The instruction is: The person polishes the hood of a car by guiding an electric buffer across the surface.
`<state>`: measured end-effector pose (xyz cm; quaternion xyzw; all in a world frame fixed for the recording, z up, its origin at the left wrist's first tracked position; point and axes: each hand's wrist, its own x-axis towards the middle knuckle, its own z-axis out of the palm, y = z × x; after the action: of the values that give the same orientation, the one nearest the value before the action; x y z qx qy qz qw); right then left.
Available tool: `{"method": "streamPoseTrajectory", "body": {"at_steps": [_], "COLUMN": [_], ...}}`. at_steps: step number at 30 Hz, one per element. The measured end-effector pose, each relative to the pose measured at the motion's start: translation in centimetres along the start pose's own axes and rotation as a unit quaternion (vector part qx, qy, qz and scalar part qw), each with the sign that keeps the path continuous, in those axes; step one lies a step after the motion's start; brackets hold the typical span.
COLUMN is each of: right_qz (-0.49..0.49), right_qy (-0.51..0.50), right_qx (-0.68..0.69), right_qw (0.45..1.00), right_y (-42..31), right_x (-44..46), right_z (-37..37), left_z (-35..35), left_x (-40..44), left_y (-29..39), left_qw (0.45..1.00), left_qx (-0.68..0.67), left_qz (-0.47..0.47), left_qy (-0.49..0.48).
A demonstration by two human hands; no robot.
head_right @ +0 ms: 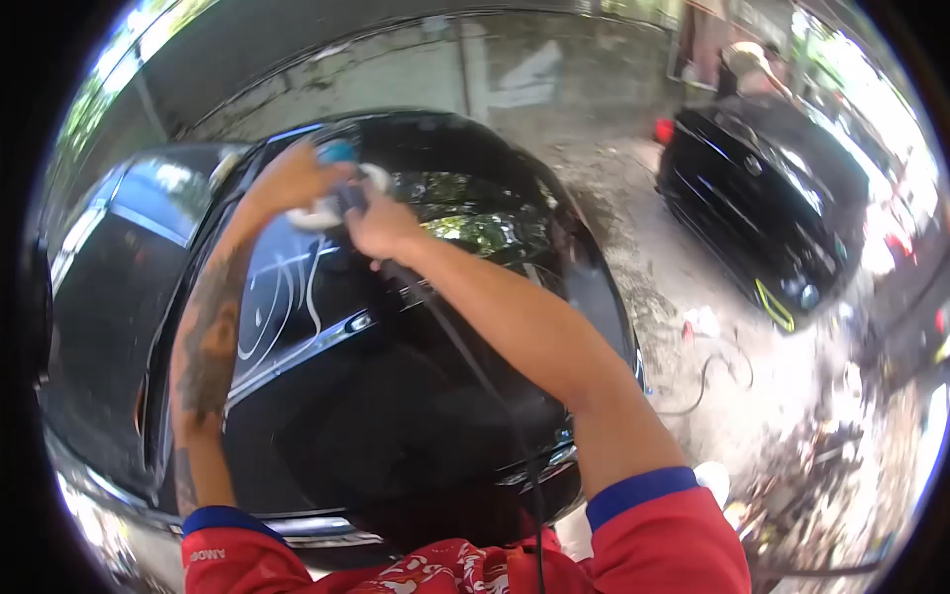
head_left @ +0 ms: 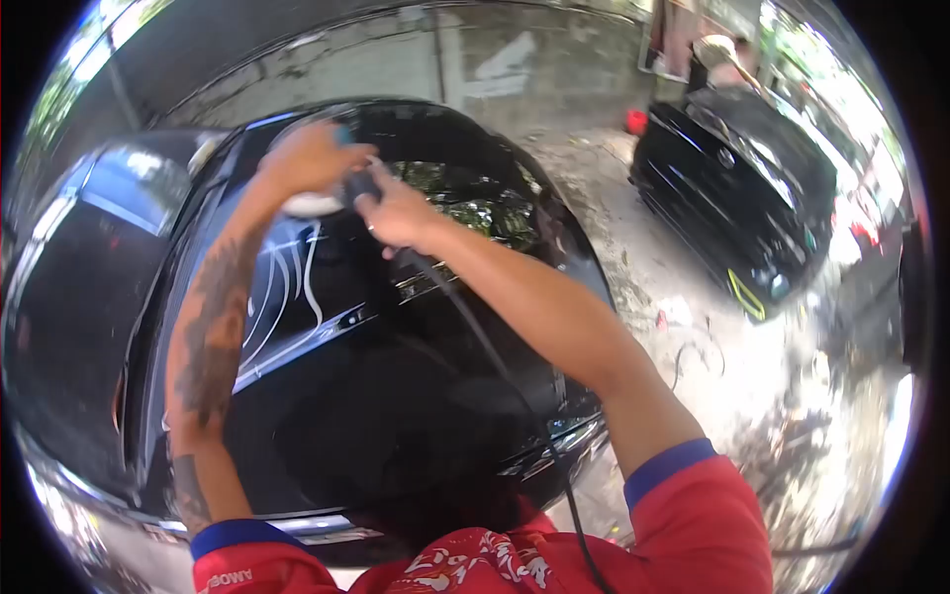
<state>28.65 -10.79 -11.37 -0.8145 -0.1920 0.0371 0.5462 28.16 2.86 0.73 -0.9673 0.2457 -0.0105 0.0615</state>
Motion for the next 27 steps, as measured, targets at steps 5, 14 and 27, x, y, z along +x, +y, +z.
{"method": "streamPoseTrajectory", "body": {"at_steps": [5,14,27], "right_qz": [0.009,0.022,0.005], "right_qy": [-0.014,-0.011,-0.009], "right_qx": [0.009,0.008,-0.119], "right_qw": [1.0,1.0,0.993], "right_y": [-0.3,0.8,7.2], "right_x": [1.3,0.9,3.7], "right_z": [-0.1,-0.5,-4.3], "left_z": [5.7,8.3,10.2], "left_x": [-15.6,-17.3,8.9], "left_y": [25.7,37.3,12.1], "left_qw": [0.73,0.674,0.534], "left_qx": [-0.411,-0.47,-0.589], "left_qz": [0.547,0.562,-0.154], "left_qy": [0.009,0.098,0.586]}}
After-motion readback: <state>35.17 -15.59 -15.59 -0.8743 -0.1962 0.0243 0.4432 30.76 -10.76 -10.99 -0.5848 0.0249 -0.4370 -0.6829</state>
